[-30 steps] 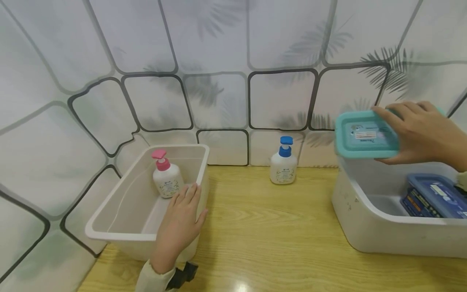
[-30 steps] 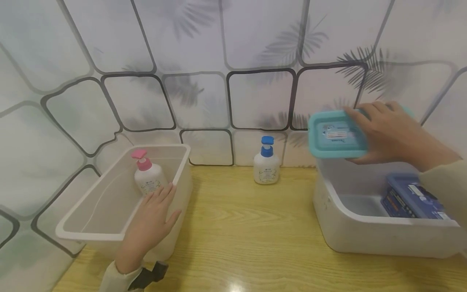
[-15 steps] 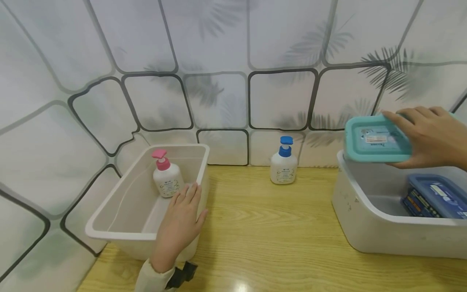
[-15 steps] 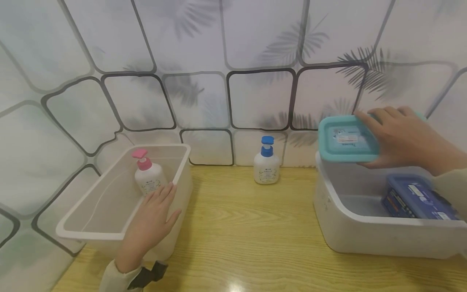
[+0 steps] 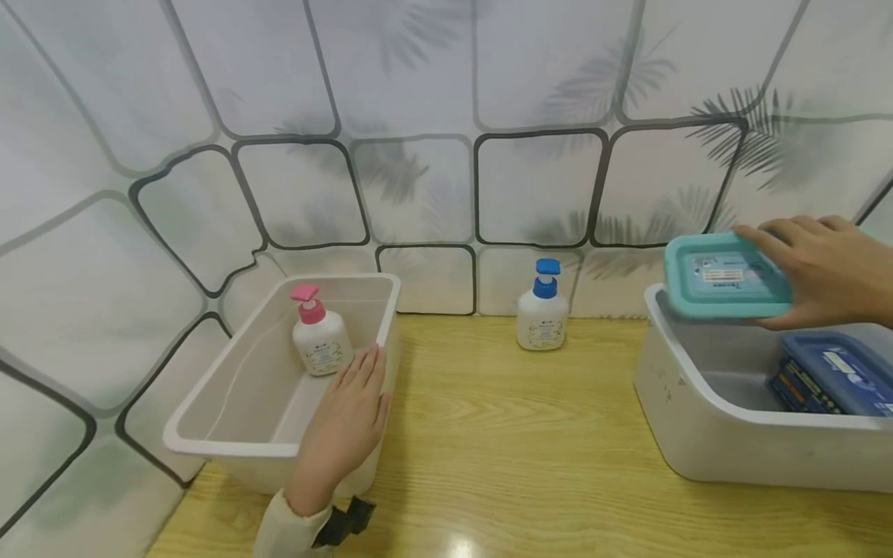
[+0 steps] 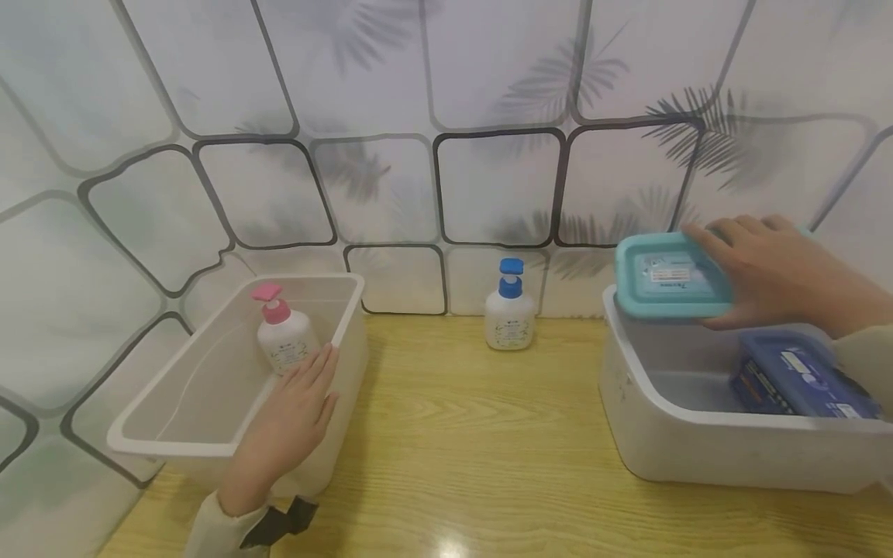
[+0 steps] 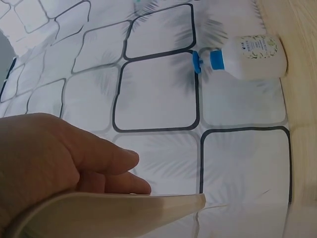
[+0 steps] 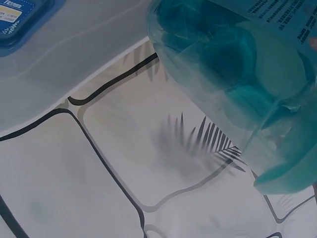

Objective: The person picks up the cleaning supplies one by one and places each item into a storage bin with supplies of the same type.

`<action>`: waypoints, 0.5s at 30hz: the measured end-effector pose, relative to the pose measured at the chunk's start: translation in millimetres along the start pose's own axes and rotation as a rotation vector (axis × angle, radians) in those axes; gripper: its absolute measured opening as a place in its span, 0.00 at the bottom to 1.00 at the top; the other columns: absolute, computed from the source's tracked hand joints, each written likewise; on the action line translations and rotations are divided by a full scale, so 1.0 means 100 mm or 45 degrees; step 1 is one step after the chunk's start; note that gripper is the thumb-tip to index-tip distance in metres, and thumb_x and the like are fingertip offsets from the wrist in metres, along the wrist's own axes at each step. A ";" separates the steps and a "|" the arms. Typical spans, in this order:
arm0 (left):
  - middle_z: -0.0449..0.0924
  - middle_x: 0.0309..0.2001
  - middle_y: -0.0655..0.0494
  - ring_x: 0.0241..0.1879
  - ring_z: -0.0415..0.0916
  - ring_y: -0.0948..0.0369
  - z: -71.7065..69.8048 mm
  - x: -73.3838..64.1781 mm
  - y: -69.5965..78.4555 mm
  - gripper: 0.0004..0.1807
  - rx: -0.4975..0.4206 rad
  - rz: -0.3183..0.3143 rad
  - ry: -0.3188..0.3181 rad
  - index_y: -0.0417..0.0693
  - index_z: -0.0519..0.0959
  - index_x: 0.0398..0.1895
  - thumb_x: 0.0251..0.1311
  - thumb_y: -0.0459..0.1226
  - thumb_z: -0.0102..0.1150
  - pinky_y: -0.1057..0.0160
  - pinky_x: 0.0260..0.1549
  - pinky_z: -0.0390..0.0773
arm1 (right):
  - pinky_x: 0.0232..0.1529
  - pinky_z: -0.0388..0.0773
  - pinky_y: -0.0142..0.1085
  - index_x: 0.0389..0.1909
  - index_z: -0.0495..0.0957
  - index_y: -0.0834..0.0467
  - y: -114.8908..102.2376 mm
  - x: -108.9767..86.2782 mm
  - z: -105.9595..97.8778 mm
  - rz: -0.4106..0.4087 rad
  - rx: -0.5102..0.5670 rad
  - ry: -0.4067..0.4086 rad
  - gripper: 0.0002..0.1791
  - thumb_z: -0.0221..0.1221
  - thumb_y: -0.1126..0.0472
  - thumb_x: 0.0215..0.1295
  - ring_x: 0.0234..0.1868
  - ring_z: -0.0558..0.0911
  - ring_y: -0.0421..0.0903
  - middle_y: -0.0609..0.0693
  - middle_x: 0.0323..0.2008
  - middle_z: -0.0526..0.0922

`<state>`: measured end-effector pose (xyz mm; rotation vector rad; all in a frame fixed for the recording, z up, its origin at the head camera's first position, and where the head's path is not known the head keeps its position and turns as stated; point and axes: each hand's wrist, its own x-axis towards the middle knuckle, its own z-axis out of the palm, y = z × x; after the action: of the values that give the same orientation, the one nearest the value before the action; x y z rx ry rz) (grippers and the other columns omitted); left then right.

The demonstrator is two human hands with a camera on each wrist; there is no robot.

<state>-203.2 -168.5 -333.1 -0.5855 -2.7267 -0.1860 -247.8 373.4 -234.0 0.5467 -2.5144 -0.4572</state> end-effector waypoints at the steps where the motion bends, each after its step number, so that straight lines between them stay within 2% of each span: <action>1: 0.63 0.67 0.38 0.67 0.61 0.44 0.00 0.00 0.00 0.29 -0.005 0.000 -0.008 0.30 0.62 0.66 0.66 0.37 0.49 0.46 0.67 0.59 | 0.47 0.68 0.66 0.63 0.62 0.63 0.00 0.00 0.01 0.001 0.005 -0.009 0.70 0.74 0.36 0.07 0.48 0.73 0.67 0.70 0.47 0.74; 6: 0.61 0.68 0.38 0.68 0.59 0.44 -0.01 0.00 0.01 0.29 -0.026 -0.004 -0.051 0.30 0.61 0.66 0.66 0.38 0.49 0.45 0.68 0.58 | 0.46 0.69 0.65 0.60 0.64 0.64 0.03 -0.03 0.09 -0.016 0.029 -0.026 0.68 0.75 0.37 0.08 0.48 0.73 0.66 0.69 0.47 0.75; 15: 0.60 0.68 0.38 0.69 0.58 0.44 -0.03 0.00 0.00 0.30 -0.049 -0.013 -0.062 0.31 0.60 0.67 0.66 0.39 0.50 0.45 0.68 0.58 | 0.48 0.68 0.66 0.62 0.63 0.64 -0.01 -0.08 0.17 -0.016 0.037 -0.118 0.69 0.75 0.35 0.10 0.49 0.73 0.67 0.70 0.49 0.74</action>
<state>-202.1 -169.1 -330.7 -0.5944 -2.7791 -0.2300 -250.5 379.8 -251.7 0.5652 -2.6111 -0.4610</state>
